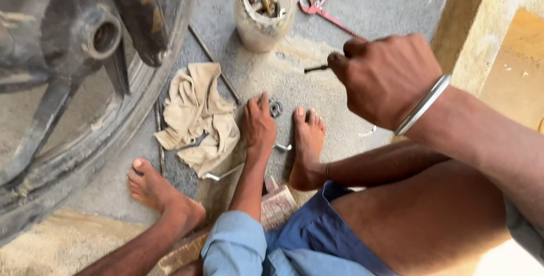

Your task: The person repairs or cleans a mechanical component of a motorcycle using hand tools.

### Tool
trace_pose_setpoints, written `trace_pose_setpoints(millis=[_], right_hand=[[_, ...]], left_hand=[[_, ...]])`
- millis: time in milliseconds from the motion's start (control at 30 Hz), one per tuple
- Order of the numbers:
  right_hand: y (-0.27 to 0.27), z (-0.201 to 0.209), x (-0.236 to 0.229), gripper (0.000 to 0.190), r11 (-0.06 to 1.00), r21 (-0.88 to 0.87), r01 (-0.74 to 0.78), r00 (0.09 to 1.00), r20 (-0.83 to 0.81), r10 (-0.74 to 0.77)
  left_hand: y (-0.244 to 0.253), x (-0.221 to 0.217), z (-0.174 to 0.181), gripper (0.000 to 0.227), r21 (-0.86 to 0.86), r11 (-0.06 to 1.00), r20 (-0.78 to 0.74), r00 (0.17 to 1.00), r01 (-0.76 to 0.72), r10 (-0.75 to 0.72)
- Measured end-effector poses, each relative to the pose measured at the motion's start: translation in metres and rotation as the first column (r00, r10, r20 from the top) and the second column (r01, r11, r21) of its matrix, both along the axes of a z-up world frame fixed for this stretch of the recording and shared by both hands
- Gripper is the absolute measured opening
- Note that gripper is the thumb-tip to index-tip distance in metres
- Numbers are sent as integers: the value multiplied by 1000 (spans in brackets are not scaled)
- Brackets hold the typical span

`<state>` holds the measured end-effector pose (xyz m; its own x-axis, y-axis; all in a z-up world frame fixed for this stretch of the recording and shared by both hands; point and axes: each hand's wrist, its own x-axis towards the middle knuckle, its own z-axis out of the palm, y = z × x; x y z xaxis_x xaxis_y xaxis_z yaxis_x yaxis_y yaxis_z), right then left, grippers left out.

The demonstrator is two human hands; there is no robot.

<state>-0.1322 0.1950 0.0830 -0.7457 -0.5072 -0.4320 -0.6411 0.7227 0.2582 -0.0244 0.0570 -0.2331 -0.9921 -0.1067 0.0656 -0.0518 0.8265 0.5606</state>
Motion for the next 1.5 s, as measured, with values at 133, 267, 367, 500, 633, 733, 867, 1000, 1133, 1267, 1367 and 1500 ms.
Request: trace_pose_setpoints(millis=[133, 267, 367, 500, 633, 733, 867, 1000, 1133, 1267, 1367, 1500], right_hand=[[-3, 5, -2, 27, 999, -44, 1, 1000, 15, 0], [-3, 7, -2, 25, 997, -74, -9, 1000, 14, 10], [-4, 7, -2, 25, 996, -83, -31, 999, -17, 29], [-5, 7, 0, 25, 990, -127, -60, 998, -37, 56], [-8, 11, 0, 21, 986, -146, -75, 997, -42, 70], [-10, 17, 1, 24, 977, -201, -68, 997, -37, 62], [-20, 31, -4, 21, 948, -307, -79, 996, 9, 86], [-37, 35, 3, 16, 870, -473, -143, 983, 37, 181], [-49, 40, 13, 17, 754, -612, -239, 956, -13, 292], [-61, 40, 24, 28, 766, -571, -295, 943, -43, 331], [-67, 31, 28, 30, 775, -521, -359, 929, -120, 350], [-64, 21, 28, 31, 740, -540, -401, 914, -183, 362]], left_hand=[[-3, -7, 1, 37, 61, 998, 109, 994, -14, 7], [-5, -13, 3, 35, 22, 1000, -40, 999, -11, 12], [-10, -12, -6, 37, -64, 998, -7, 1000, -12, 12], [-11, -11, -17, 42, -94, 995, -94, 996, -19, 10], [-15, -13, 8, 39, 2, 995, 50, 994, -95, 95], [-19, -19, 52, 38, 423, 862, 148, 960, -279, 238], [-41, -30, 123, 32, 846, 389, 318, 931, -364, 179], [-69, 3, 188, 30, 928, 258, 239, 961, -268, 137], [-81, 22, 230, 34, 950, 102, 274, 944, -296, 184], [-84, 36, 241, 37, 966, -8, 256, 960, -257, 116], [-81, 38, 239, 41, 975, -29, 222, 972, -221, 74], [-81, 37, 234, 46, 975, -12, 221, 972, -220, 86]])
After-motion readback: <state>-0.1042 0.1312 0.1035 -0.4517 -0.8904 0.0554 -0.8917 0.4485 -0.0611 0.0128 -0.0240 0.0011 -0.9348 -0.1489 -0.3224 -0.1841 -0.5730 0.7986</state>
